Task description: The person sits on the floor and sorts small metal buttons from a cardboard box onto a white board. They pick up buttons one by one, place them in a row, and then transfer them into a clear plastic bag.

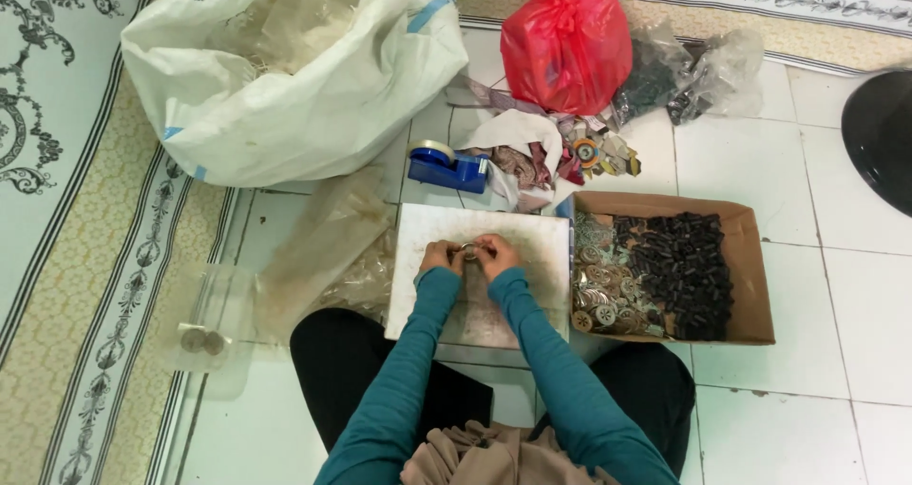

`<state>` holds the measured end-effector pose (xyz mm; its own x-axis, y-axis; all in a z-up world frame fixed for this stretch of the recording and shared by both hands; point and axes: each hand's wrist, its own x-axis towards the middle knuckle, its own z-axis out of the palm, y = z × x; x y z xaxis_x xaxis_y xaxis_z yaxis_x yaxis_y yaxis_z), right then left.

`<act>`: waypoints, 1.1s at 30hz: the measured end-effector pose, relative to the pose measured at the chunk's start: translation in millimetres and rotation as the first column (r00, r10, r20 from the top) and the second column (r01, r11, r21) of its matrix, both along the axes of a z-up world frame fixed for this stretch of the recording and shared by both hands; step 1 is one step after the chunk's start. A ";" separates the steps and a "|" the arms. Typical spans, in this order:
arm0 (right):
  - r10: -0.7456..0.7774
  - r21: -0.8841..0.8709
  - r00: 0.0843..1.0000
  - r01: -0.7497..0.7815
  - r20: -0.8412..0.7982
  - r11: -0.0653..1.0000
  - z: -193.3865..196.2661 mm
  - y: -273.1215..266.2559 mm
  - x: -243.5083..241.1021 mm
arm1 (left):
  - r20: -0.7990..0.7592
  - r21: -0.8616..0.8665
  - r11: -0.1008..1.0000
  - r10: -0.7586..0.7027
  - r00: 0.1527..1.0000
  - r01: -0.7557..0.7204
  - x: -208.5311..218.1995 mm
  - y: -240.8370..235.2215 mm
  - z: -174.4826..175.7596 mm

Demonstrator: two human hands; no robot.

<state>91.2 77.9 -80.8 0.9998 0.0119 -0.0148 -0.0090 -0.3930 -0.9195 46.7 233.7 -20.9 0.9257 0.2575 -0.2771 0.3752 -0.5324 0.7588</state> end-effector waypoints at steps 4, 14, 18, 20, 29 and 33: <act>0.019 -0.095 1.000 -0.021 -0.018 0.995 14.0 2.9 -1.4 | 0.000 0.061 0.997 -0.042 0.999 0.042 1.7 0.9 9.6; -0.012 -0.226 1.000 0.017 0.023 0.974 44.6 -0.5 -14.1 | 0.051 0.180 0.980 -0.093 0.994 0.082 -5.0 -9.4 34.7; -0.165 -0.083 0.980 0.174 0.108 0.981 83.3 -39.3 -21.7 | 0.253 0.161 0.974 -0.195 0.948 0.157 4.0 -40.7 39.3; -0.245 -0.090 0.950 0.266 0.195 0.960 94.3 -77.9 -20.2 | 0.320 0.167 0.960 -0.269 0.908 0.225 13.6 -78.6 50.7; -0.483 -0.306 0.868 0.493 0.113 0.814 -27.5 -263.3 -25.3 | -0.066 -0.308 0.866 -0.431 0.900 0.393 33.8 -255.4 57.4; -0.447 -0.486 0.864 0.296 -0.232 0.823 -46.1 -278.6 -28.0 | -0.361 -0.301 0.872 -0.478 0.801 0.385 56.9 -301.2 -44.6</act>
<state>63.2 -200.7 -126.9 0.8610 -0.4428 -0.2501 -0.4992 -0.6420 -0.5820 103.6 -67.5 -65.5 0.7133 -0.2460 -0.6562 0.4438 -0.5661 0.6947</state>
